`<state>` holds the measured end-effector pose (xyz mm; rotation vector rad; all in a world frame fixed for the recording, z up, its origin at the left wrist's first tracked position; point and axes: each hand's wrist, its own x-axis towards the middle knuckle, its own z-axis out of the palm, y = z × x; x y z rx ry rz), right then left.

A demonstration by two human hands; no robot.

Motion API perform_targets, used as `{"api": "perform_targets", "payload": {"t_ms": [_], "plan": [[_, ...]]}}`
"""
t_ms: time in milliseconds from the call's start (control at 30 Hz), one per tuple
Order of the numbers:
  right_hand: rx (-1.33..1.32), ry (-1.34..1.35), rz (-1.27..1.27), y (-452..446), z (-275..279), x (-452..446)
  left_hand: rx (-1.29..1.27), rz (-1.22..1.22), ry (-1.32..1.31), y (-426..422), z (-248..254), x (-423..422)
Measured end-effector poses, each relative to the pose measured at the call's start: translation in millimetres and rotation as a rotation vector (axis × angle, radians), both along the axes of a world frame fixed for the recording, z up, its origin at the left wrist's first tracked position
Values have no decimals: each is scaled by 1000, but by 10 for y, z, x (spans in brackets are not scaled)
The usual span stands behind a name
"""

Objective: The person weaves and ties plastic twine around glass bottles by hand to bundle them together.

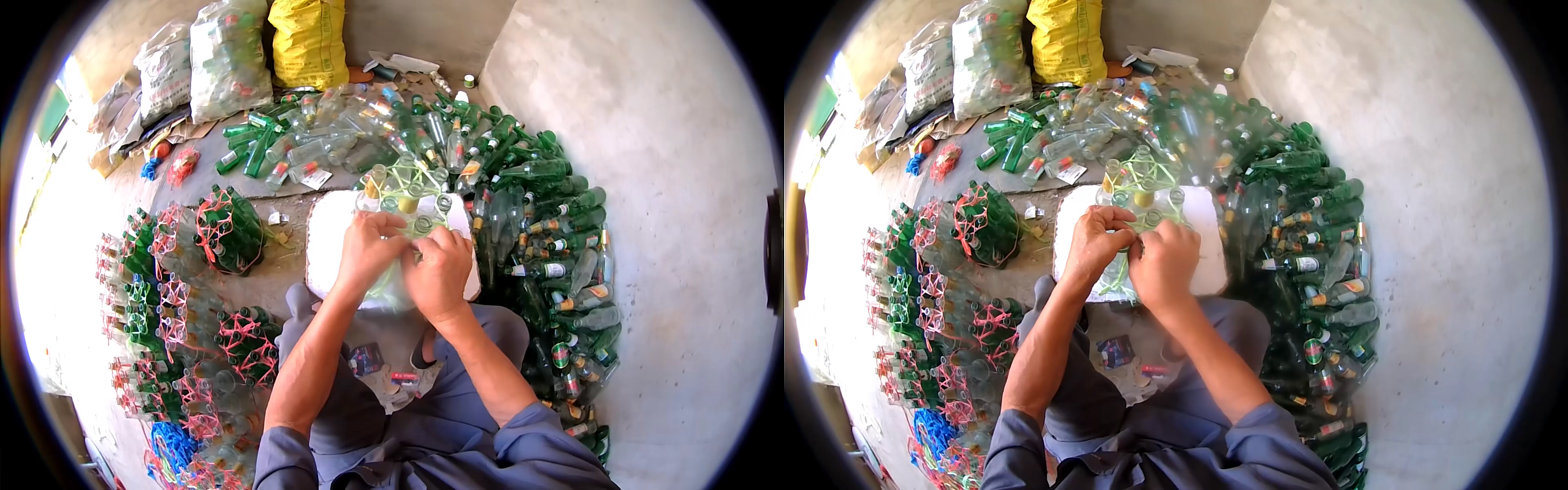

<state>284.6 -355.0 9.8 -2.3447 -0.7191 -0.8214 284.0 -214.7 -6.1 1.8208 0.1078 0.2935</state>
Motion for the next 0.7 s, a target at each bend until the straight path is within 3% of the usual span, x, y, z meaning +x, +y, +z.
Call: {"api": "perform_targets", "payload": {"t_ms": [100, 200, 400, 700], "plan": [[24, -2, 14, -9, -24, 14, 85, 22, -44, -2, 43, -29], [34, -8, 23, -13, -24, 14, -95, -4, 49, -10, 76, -47], [0, -22, -9, -26, -4, 4, -90, -2, 35, -18, 74, -56], [117, -25, 97, -107, -75, -65, -427, -165, 33, -3, -89, -24]]}}
